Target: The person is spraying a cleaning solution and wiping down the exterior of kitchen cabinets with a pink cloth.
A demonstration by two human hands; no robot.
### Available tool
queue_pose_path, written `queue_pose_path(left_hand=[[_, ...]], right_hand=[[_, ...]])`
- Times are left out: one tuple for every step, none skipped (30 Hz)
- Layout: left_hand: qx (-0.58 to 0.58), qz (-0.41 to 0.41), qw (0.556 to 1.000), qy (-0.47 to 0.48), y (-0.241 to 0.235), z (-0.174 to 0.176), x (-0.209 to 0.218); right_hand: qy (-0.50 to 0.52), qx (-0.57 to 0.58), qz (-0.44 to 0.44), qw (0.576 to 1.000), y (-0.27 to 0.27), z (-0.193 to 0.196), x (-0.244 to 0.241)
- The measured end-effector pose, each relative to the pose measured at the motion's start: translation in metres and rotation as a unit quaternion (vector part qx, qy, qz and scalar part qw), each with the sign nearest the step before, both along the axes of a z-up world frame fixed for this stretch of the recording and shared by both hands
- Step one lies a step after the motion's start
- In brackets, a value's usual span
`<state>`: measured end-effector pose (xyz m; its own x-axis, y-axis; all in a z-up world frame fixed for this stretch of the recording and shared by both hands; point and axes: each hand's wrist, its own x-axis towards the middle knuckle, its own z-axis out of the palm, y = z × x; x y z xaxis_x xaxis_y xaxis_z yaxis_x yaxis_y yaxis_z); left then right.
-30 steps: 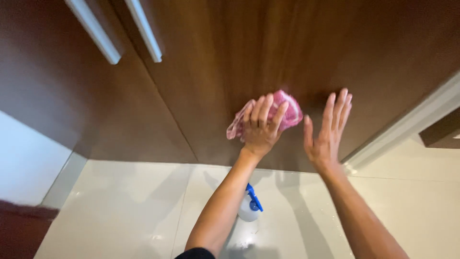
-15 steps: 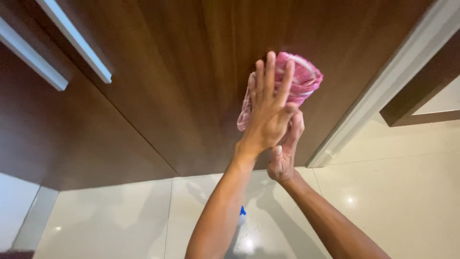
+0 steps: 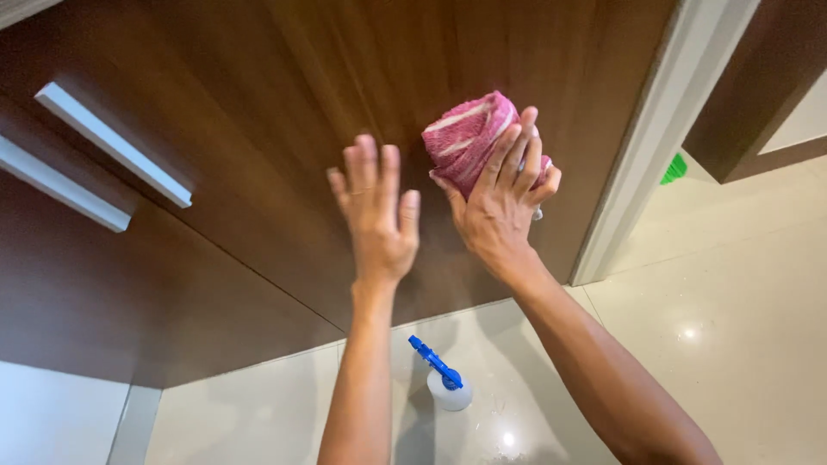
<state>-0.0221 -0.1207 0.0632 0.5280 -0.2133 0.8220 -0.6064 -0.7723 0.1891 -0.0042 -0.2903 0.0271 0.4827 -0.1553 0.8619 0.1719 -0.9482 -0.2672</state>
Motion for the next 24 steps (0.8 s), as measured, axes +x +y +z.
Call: queue_pose_path(left_hand=[[0.001,-0.002,1.0,-0.001,0.004,-0.001,0.002],[0.017,0.037,0.999,-0.006,0.009,-0.002,0.004],[0.033,0.078,0.996,-0.011,0.015,-0.004,0.006],[0.034,0.076,0.996,-0.011,0.014,-0.003,0.009],[0.045,0.087,0.995,-0.008,0.014,-0.004,0.009],[0.057,0.097,0.994,-0.005,0.015,-0.006,0.009],[0.056,0.097,0.994,0.0,0.013,-0.009,0.009],[0.049,0.093,0.994,0.001,0.012,-0.011,0.007],[0.038,0.089,0.995,-0.005,0.008,-0.011,0.009],[0.034,0.089,0.995,-0.008,0.008,-0.013,0.013],[0.032,0.09,0.995,-0.011,0.006,-0.015,0.016],[0.029,0.091,0.995,-0.014,0.004,-0.018,0.019],[0.027,0.089,0.996,-0.012,0.007,-0.025,0.02],[0.041,0.102,0.994,-0.013,0.009,-0.032,0.021],[0.054,0.117,0.992,-0.017,0.01,-0.037,0.024],[0.052,0.115,0.992,-0.018,0.01,-0.035,0.025],[0.061,0.118,0.991,-0.015,0.012,-0.035,0.024],[0.071,0.122,0.99,-0.012,0.014,-0.035,0.024],[0.071,0.124,0.99,-0.011,0.014,-0.034,0.021],[0.073,0.117,0.99,-0.001,0.014,-0.034,0.017],[0.076,0.109,0.991,0.006,0.014,-0.032,0.016],[0.078,0.11,0.991,0.004,0.015,-0.031,0.018],[0.079,0.11,0.991,0.003,0.016,-0.032,0.02],[0.08,0.111,0.991,0.002,0.017,-0.032,0.021]], right_hand=[[-0.001,0.001,-0.002,1.0,-0.005,0.009,-0.003],[0.003,-0.019,-0.022,1.0,-0.01,0.018,-0.005],[0.007,-0.037,-0.042,0.998,-0.014,0.027,-0.008],[0.006,-0.036,-0.043,0.998,-0.02,0.038,-0.007],[0.037,-0.001,-0.04,0.999,-0.024,0.047,-0.008],[0.067,0.035,-0.036,0.996,-0.028,0.056,-0.009],[0.072,0.034,-0.036,0.996,-0.025,0.044,-0.003],[0.024,0.091,-0.034,0.995,-0.022,0.033,0.002],[-0.033,0.145,-0.029,0.988,-0.022,0.026,0.01],[-0.037,0.141,-0.029,0.989,-0.009,0.007,0.01],[-0.067,0.116,0.014,0.991,0.001,-0.013,0.009],[-0.097,0.091,0.057,0.989,0.011,-0.033,0.008],[-0.095,0.089,0.054,0.99,0.013,-0.051,0.008],[-0.049,0.043,0.08,0.995,0.014,-0.069,0.007],[-0.007,-0.003,0.106,0.994,0.015,-0.085,0.01],[-0.008,-0.005,0.104,0.995,0.009,-0.075,0.009],[-0.007,-0.008,0.124,0.992,0.004,-0.066,0.008],[-0.007,-0.011,0.145,0.989,0.0,-0.057,0.007],[-0.006,-0.011,0.147,0.989,-0.014,-0.045,0.013],[-0.066,-0.02,0.128,0.989,-0.028,-0.033,0.019],[-0.13,-0.027,0.107,0.985,-0.041,-0.02,0.028],[-0.132,-0.025,0.107,0.985,-0.046,-0.016,0.03],[-0.13,-0.008,0.073,0.989,-0.052,-0.012,0.03],[-0.129,0.01,0.038,0.991,-0.058,-0.009,0.031]])
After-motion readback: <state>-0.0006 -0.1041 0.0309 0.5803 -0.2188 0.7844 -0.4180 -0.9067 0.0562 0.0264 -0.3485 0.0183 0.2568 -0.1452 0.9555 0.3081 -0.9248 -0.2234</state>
